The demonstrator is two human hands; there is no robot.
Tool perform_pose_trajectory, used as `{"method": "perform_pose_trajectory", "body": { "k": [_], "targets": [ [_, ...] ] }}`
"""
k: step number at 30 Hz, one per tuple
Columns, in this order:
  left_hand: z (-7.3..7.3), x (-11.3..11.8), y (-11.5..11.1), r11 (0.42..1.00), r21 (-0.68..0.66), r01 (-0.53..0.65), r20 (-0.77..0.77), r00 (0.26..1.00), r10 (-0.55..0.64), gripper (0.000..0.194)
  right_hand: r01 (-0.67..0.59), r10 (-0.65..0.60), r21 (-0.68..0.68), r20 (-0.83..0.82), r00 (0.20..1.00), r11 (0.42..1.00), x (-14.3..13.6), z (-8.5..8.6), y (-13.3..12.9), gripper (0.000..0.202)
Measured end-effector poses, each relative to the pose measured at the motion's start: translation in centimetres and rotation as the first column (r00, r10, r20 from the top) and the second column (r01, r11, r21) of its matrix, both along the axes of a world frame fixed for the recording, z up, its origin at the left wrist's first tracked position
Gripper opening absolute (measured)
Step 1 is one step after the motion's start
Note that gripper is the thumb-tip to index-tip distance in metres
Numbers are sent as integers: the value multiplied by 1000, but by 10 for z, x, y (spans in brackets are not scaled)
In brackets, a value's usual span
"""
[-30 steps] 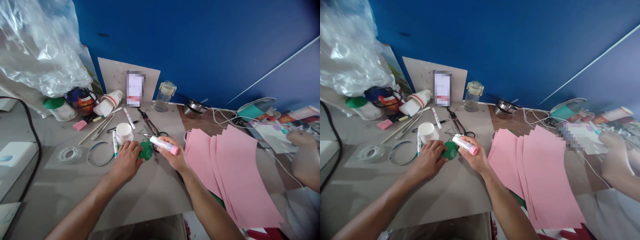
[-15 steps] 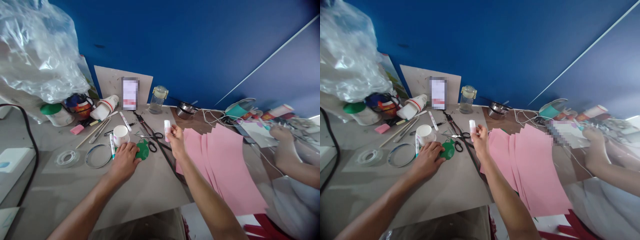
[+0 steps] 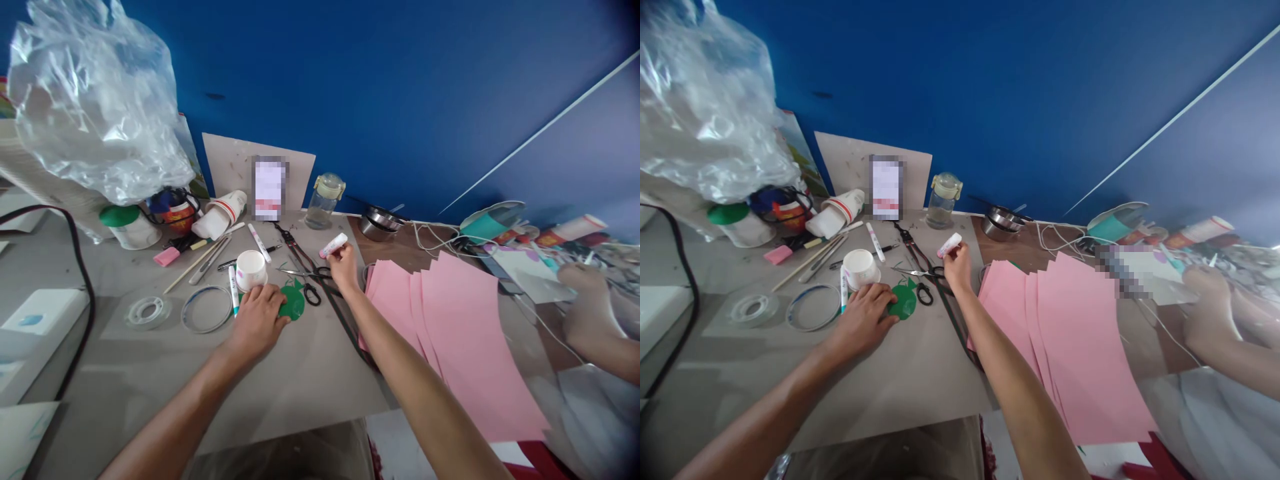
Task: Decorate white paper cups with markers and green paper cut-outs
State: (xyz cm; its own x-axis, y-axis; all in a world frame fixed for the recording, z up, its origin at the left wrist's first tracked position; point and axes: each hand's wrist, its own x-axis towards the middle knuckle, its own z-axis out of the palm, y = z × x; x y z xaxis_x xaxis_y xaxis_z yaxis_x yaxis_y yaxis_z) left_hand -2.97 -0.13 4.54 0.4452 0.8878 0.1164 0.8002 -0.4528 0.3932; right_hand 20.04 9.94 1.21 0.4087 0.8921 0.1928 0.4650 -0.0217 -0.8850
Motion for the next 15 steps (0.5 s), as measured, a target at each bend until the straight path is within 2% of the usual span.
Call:
{"method": "perform_pose_trajectory", "body": {
  "k": [8,15],
  "targets": [
    [-1,0,0,1000,-6,-4,-28,1000,4,23,-21,25,-69,58,998,997,-3,2,-1,61],
    [1,0,0,1000,-8,0,-19,1000,0,22,21,-13,-87,92,996,996,-3,7,-6,65]
  ]
}}
